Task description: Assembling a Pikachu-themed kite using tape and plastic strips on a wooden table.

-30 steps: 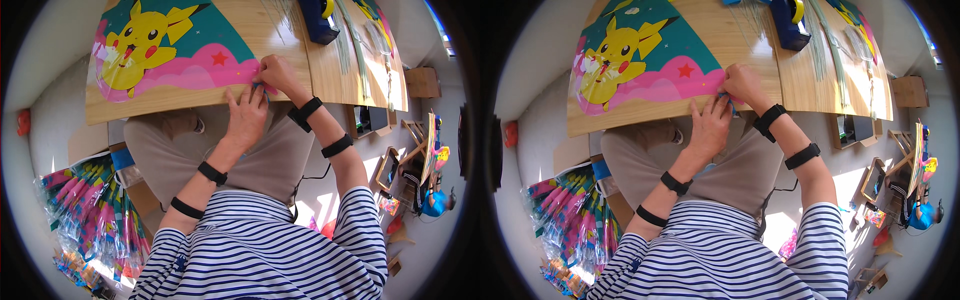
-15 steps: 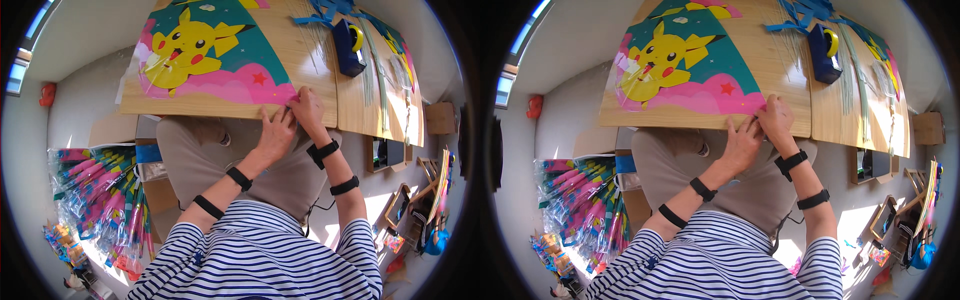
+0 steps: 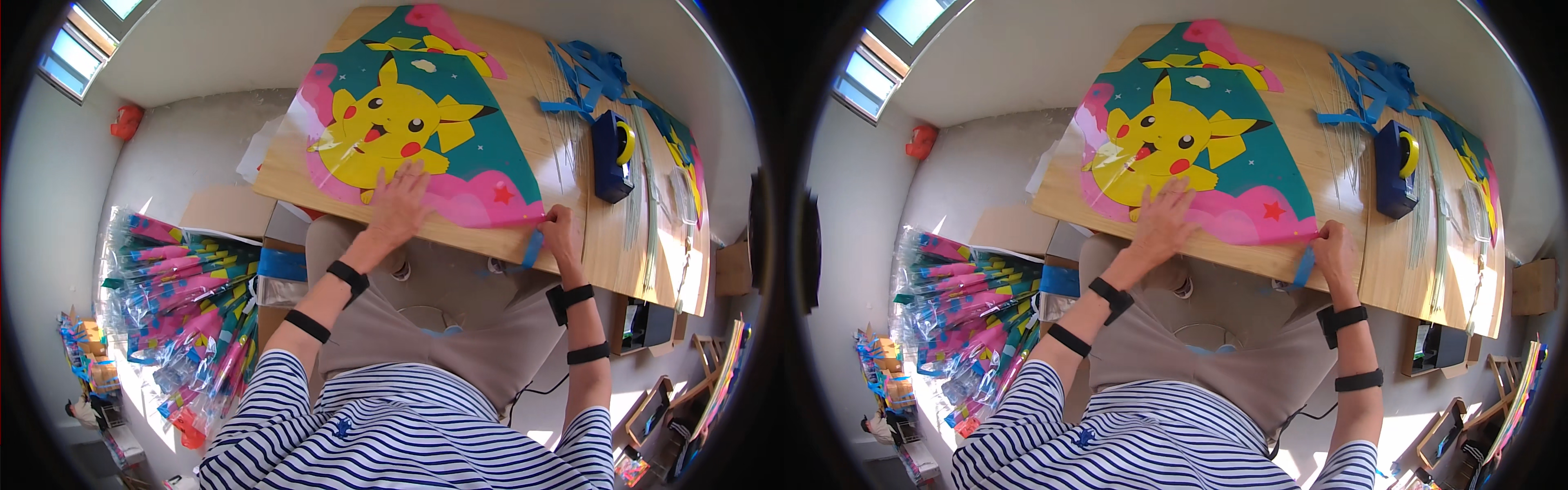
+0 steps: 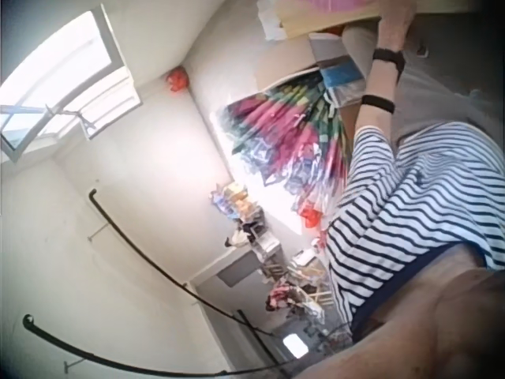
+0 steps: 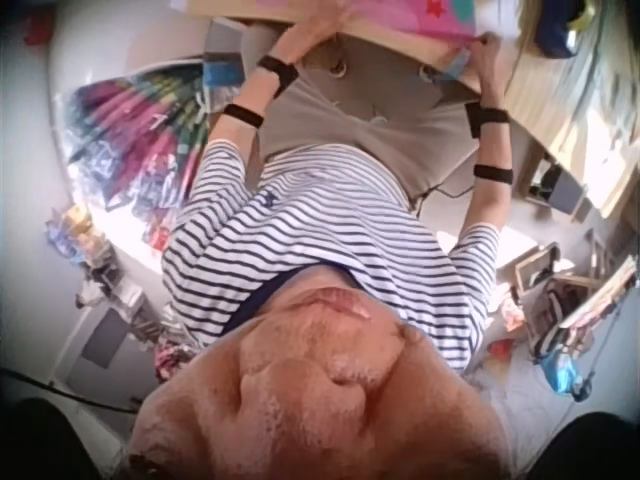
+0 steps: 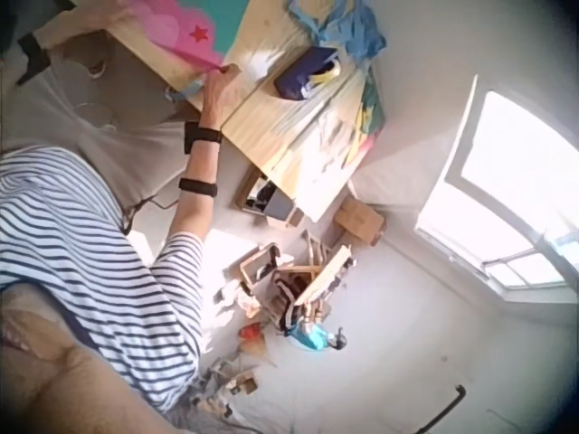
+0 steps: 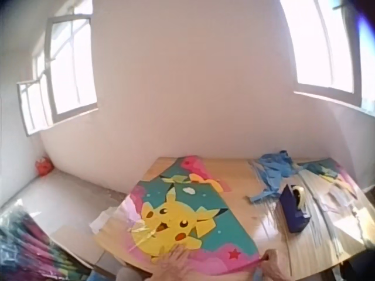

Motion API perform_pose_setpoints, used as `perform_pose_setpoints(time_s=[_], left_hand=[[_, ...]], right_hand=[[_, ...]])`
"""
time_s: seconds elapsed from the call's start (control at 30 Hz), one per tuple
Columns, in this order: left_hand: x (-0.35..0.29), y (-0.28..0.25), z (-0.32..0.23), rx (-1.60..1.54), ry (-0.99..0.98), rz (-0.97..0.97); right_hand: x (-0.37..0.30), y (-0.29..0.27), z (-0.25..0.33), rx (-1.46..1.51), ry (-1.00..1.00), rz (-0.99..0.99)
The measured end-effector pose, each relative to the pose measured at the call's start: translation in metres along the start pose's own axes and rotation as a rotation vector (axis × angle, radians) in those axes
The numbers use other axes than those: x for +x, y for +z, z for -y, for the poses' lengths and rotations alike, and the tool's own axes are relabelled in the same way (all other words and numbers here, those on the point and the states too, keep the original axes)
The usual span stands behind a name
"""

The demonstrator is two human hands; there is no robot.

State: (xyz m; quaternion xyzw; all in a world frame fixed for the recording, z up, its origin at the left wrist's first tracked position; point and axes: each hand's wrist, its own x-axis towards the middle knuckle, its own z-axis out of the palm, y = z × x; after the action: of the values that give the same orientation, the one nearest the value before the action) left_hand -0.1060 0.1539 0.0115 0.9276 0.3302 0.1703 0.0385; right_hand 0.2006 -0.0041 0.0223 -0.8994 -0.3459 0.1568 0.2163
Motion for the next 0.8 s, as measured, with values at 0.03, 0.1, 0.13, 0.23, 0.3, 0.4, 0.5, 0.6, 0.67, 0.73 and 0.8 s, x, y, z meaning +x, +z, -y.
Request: perform_pose_setpoints(time_s=[0.03, 0.1, 0.13, 0.23, 0.3, 0.4, 0.5, 0.6, 0.67, 0.73, 0.8], left_hand=[[0.001, -0.001, 0.033, 0.064, -0.066, -0.001], [0.004, -0.010, 0.074, 0.148, -0.186, 0.057], [0.005, -0.016, 0.085, 0.170, -0.245, 0.117], [0.011, -0.013, 0.076, 0.172, -0.179, 0.120], [0.011, 0.004, 0.041, 0.144, -0.065, 0.077], [0.011, 0.012, -0.039, -0.009, 0.009, 0.091], [0.018, 0.021, -0.111, -0.195, 0.072, 0.122], [0.029, 0.034, -0.157, -0.330, 0.172, 0.173], [0.027, 0.040, -0.164, -0.373, 0.248, 0.154], [0.016, 0.034, -0.152, -0.421, 0.309, 0.202], [-0.004, 0.012, -0.127, -0.460, 0.336, 0.270]], right_hand=[[0.006, -0.012, -0.011, -0.081, -0.106, -0.139], [0.018, -0.046, -0.016, -0.146, -0.134, -0.277], [0.024, -0.068, -0.009, -0.130, -0.062, -0.271], [0.053, -0.125, -0.024, -0.122, 0.031, -0.321], [0.058, -0.161, -0.020, -0.035, -0.036, -0.405], [0.062, -0.193, 0.013, 0.227, -0.133, -0.361], [0.060, -0.189, 0.065, 0.330, -0.261, -0.336], [0.035, -0.144, 0.124, 0.242, -0.383, -0.324], [0.034, -0.096, 0.136, 0.111, -0.481, -0.283], [0.027, -0.045, 0.144, 0.066, -0.536, -0.151], [0.016, 0.002, 0.144, 0.080, -0.524, -0.100]])
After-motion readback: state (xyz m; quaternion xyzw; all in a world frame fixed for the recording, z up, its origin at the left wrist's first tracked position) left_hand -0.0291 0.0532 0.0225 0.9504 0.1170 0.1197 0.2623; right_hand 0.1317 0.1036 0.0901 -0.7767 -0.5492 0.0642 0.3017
